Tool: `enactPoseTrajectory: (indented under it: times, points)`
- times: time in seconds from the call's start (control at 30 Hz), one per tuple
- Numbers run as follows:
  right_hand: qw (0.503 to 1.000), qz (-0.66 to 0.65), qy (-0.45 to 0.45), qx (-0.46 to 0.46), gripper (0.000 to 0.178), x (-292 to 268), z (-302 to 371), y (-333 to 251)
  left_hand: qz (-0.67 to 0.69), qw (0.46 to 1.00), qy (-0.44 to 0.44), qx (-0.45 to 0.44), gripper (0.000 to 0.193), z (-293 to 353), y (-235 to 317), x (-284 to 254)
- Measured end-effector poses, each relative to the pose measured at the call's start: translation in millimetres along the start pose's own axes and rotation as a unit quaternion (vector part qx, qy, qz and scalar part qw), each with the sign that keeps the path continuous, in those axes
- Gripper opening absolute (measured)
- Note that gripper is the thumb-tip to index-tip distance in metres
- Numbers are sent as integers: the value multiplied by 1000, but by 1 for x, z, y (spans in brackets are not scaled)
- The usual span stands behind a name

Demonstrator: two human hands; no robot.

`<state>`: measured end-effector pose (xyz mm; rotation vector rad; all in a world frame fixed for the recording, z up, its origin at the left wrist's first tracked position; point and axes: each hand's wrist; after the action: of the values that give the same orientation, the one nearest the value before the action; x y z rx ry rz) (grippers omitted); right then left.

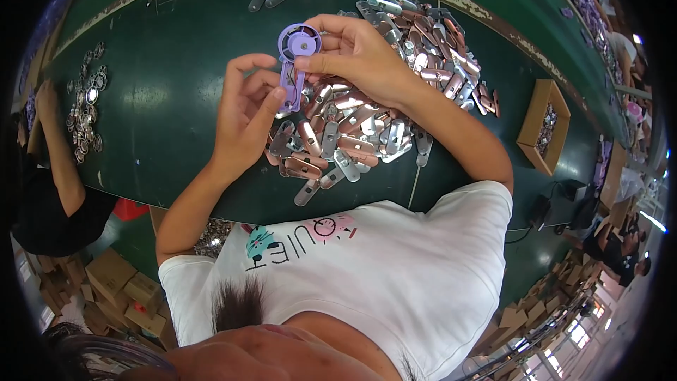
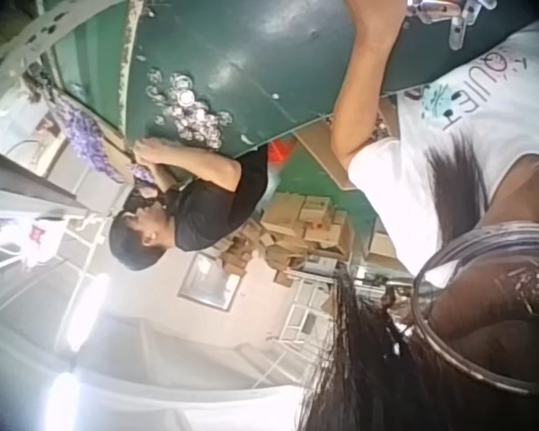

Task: The person assembles small metal components into a purple plastic housing by hand.

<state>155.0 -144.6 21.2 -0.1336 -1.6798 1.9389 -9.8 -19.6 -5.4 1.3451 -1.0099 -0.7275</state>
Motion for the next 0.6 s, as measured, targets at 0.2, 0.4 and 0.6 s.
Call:
enactPoseTrajectory:
  times: [0.2, 0.4, 0.6]
  points:
    - [999, -33, -26, 2, 29, 0, -1, 3, 41, 999, -32, 15, 43, 1, 11, 5]
    - [999, 47, 0, -27, 30, 5, -3, -6, -91, 986, -42, 133, 48, -1, -6, -2]
    - [992, 4, 27, -126, 30, -2, -2, -12, 9, 998, -60, -30, 32, -11, 9, -12]
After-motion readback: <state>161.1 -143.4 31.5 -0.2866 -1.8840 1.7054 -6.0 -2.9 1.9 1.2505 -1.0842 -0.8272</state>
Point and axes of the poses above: each hand's wrist, its own z-axis away from the middle knuckle, its own x-axis out of the palm, y = z × x, and after that the axes turned 7 degrees about y, right-handed
